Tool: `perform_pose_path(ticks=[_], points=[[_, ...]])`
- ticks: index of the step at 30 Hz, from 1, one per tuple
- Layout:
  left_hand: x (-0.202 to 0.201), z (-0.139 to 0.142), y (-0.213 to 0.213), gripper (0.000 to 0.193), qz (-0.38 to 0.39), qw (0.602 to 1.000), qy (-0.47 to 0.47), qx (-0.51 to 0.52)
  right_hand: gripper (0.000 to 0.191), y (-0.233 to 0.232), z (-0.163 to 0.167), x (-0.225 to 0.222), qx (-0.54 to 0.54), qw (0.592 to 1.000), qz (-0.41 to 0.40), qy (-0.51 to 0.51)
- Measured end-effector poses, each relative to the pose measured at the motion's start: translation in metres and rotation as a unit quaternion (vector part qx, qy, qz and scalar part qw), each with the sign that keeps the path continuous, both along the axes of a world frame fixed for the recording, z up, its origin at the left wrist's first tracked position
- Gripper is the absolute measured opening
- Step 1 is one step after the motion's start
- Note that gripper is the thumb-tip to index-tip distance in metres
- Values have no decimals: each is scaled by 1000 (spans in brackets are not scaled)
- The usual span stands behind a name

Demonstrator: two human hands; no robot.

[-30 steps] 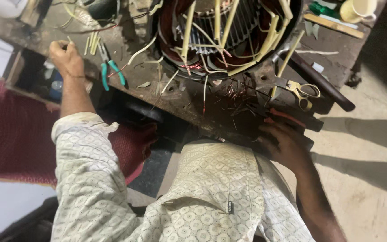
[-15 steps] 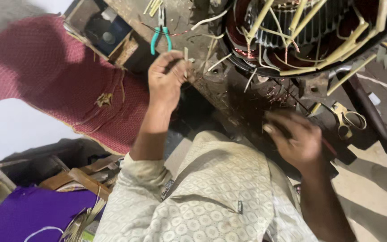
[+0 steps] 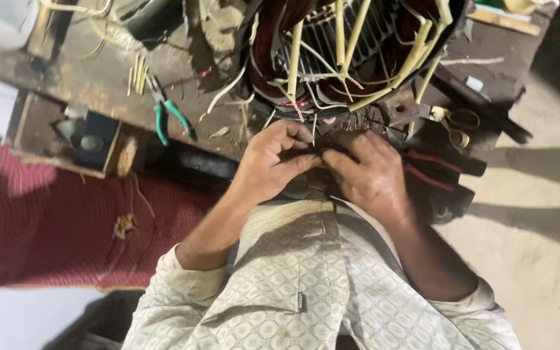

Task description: The person works on an electrical motor stator, using pliers to strip and cut copper wires, then twisting and arranging them within the stator slots. The person repeatedly adjusts the wires and uses tools to trim excess material.

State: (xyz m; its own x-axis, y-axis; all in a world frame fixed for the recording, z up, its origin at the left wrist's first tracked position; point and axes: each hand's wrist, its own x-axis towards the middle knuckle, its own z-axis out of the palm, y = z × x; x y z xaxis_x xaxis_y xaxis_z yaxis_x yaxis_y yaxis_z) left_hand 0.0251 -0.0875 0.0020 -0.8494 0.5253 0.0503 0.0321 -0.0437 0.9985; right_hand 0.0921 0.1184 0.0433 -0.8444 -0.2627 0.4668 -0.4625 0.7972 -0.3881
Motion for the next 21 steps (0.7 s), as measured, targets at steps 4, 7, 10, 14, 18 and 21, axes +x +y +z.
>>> perform_pose_path(ticks=[4, 7, 10, 14, 18, 21], points=[[-16, -4, 23, 24, -75, 973, -168, 139, 16, 3, -17, 13, -132, 983, -122, -36], [-30, -6, 44, 25, -71, 956, -183, 219, 12, 2, -24, 20, -187, 944, -267, -55], [-39, -6, 60, 28, -17, 950, -237, 203, 10, -1, -28, 17, -199, 932, -299, -49], [-41, -6, 71, 28, -39, 955, -218, 195, 11, -1, -26, 8, -189, 933, -301, -57], [-45, -10, 78, 26, -17, 954, -199, 222, 12, 2, -19, -1, -207, 942, -262, -29], [-47, -13, 78, 25, -7, 957, -192, 216, 11, 4, -14, -5, -209, 943, -256, -46]])
